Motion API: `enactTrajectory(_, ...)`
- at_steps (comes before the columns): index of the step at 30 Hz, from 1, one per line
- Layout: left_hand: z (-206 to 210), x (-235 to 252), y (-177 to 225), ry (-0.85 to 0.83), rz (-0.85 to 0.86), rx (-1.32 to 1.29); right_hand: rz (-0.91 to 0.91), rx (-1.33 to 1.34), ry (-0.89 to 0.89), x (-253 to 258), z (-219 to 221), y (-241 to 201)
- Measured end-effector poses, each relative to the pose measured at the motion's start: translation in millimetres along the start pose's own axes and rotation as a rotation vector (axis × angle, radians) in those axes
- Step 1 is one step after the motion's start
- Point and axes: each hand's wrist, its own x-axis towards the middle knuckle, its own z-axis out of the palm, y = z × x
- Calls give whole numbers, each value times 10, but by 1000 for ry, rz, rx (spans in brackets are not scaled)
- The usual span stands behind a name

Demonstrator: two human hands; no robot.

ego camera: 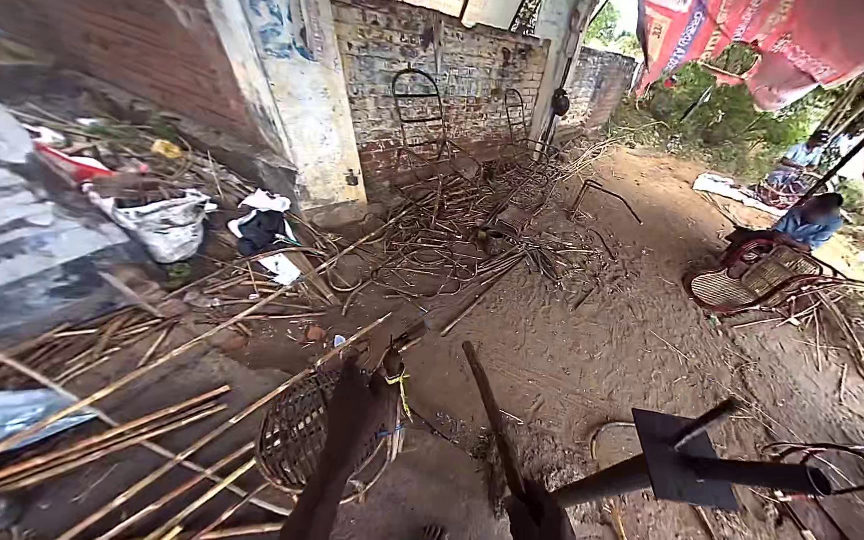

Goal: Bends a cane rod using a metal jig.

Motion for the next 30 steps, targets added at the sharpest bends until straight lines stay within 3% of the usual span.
enactTrajectory(2, 74, 380, -279, -175, -162, 111, -17, 56, -14, 378, 243, -297)
enactTrajectory(4, 146, 595, -457, -291, -186, 162, -16, -12, 2, 695, 455, -498)
enactTrajectory(8, 221, 852, -577, -340, -165, 196, -17, -181, 83, 1054, 678, -676)
enactTrajectory(14, 216, 921, -630, -361, -127, 188, -37, -117, 104, 1379, 845, -788)
enactTrajectory(21, 191, 924, -682, -392, -167, 89, -63, -68, 96, 1083, 789, -804)
enactTrajectory(30, 191, 1074, -984, -460, -192, -119, -1, -220, 187, 1324, 933, -1020)
